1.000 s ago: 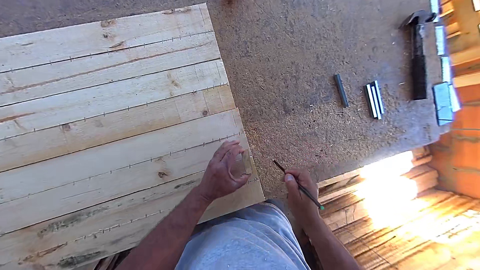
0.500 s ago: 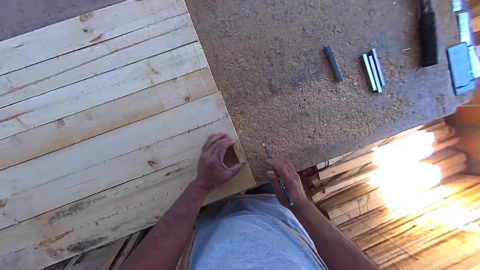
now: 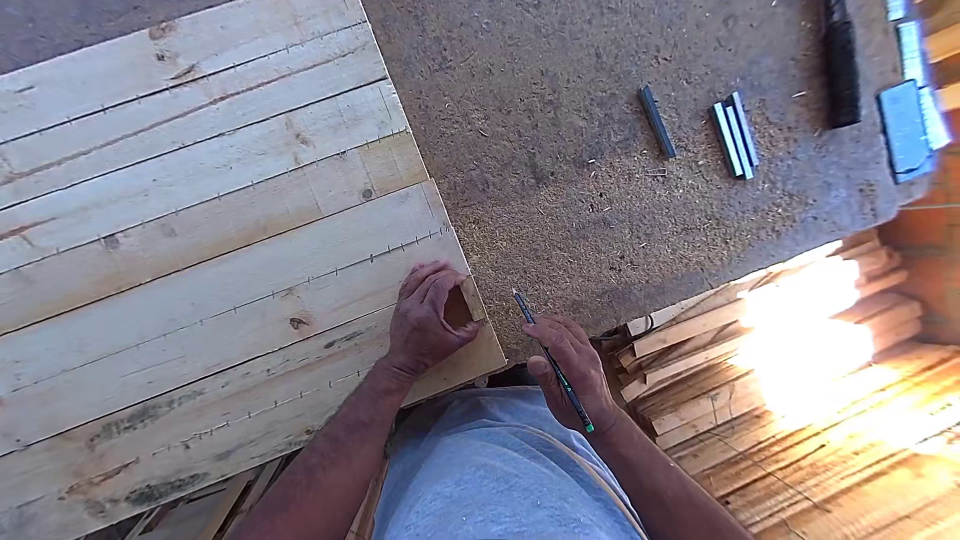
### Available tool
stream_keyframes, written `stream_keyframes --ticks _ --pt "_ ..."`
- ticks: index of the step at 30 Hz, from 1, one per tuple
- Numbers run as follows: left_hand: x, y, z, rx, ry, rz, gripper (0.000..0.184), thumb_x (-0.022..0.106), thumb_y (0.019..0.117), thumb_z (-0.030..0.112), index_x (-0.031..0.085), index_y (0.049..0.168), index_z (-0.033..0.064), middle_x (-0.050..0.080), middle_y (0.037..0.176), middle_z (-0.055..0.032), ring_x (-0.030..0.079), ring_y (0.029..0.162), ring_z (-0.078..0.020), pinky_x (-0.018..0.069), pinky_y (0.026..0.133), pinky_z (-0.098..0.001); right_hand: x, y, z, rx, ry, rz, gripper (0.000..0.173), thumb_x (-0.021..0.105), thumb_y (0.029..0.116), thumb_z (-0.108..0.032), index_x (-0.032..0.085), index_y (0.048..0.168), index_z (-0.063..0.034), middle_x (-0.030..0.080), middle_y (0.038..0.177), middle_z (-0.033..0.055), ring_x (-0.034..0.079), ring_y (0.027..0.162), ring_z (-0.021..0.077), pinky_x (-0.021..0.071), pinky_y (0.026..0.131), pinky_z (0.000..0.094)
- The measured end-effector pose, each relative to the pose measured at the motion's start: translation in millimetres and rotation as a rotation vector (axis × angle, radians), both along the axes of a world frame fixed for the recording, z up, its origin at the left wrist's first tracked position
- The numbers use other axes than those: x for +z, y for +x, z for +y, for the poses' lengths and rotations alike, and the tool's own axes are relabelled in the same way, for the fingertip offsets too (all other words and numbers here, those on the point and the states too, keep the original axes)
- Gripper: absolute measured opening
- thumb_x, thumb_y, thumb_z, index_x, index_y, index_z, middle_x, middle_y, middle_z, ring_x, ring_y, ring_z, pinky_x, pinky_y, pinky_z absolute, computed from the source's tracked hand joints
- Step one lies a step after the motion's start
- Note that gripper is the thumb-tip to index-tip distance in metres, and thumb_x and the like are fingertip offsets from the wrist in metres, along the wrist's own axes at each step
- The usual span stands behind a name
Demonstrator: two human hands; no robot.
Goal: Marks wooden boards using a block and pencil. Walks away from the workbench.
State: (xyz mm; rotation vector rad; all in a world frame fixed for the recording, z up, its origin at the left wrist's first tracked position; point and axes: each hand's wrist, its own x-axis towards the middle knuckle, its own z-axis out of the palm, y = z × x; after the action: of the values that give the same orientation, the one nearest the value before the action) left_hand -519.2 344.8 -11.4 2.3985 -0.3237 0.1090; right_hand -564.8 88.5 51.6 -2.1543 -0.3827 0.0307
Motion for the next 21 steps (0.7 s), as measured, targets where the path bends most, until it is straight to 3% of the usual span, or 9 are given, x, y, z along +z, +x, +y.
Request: stream_keyframes --ticks 4,7,9,15,17,21 --pt "2 1 0 -0.02 -0.005 0.0 0.066 0.081 0.0749 0.052 0.068 0.123 0.01 0.071 0.126 -0.0046 0.055 0.137 -0.0263 0.0326 0.123 -0.0511 25 10 10 0.057 0.033 -0.061 0.055 0.033 0.1099 -0.051 0.07 0.118 -0.0127 0.071 0.109 0.0034 0.064 0.115 0.0177 0.0518 0.103 0.0393" --pt "1 1 0 -0.017 -0.01 -0.005 0.066 0.081 0.0754 0.052 0.069 0.124 0.0097 0.071 0.127 -0.0045 0.055 0.137 -0.0263 0.0326 0.123 -0.0511 39 14 21 0.086 0.03 -0.115 0.035 0.043 0.1065 -0.031 0.071 0.109 -0.0103 0.07 0.091 0.0015 0.066 0.09 0.0142 0.0561 0.079 0.0314" --pt "1 0 -1 -0.01 -0.014 -0.01 0.065 0.079 0.0766 0.052 0.069 0.124 0.0091 0.071 0.126 -0.0054 0.054 0.137 -0.0269 0.0324 0.123 -0.0507 47 16 28 0.102 0.031 -0.126 0.025 0.046 0.103 -0.024 0.066 0.105 -0.0093 0.066 0.085 0.0007 0.064 0.082 0.0131 0.0548 0.07 0.028" --pt "-1 0 0 -0.006 -0.022 -0.025 0.066 0.085 0.0698 0.043 0.069 0.123 0.0075 0.071 0.126 -0.0058 0.055 0.136 -0.0266 0.0332 0.123 -0.0496 49 18 43 0.165 -0.051 -0.149 0.017 0.052 0.0994 -0.018 0.067 0.098 -0.0099 0.068 0.082 0.0002 0.066 0.08 0.0135 0.0563 0.072 0.0288" --pt "-1 0 0 -0.003 -0.02 -0.024 0.065 0.086 0.0685 0.043 0.069 0.122 0.0084 0.072 0.125 -0.0048 0.056 0.136 -0.0265 0.0336 0.123 -0.0499 47 23 49 0.207 -0.115 -0.153 0.015 0.055 0.0976 -0.017 0.067 0.093 -0.0105 0.064 0.076 0.0 0.064 0.074 0.0148 0.0545 0.067 0.0296" --pt "4 1 -1 0.011 -0.024 -0.028 0.052 0.076 0.079 0.042 0.072 0.118 0.0081 0.073 0.122 -0.0051 0.059 0.133 -0.0264 0.0363 0.121 -0.0509 41 38 72 0.329 -0.349 -0.178 0.014 0.059 0.0958 -0.022 0.065 0.087 -0.0124 0.061 0.073 0.0019 0.064 0.073 0.0196 0.0546 0.064 0.0335"
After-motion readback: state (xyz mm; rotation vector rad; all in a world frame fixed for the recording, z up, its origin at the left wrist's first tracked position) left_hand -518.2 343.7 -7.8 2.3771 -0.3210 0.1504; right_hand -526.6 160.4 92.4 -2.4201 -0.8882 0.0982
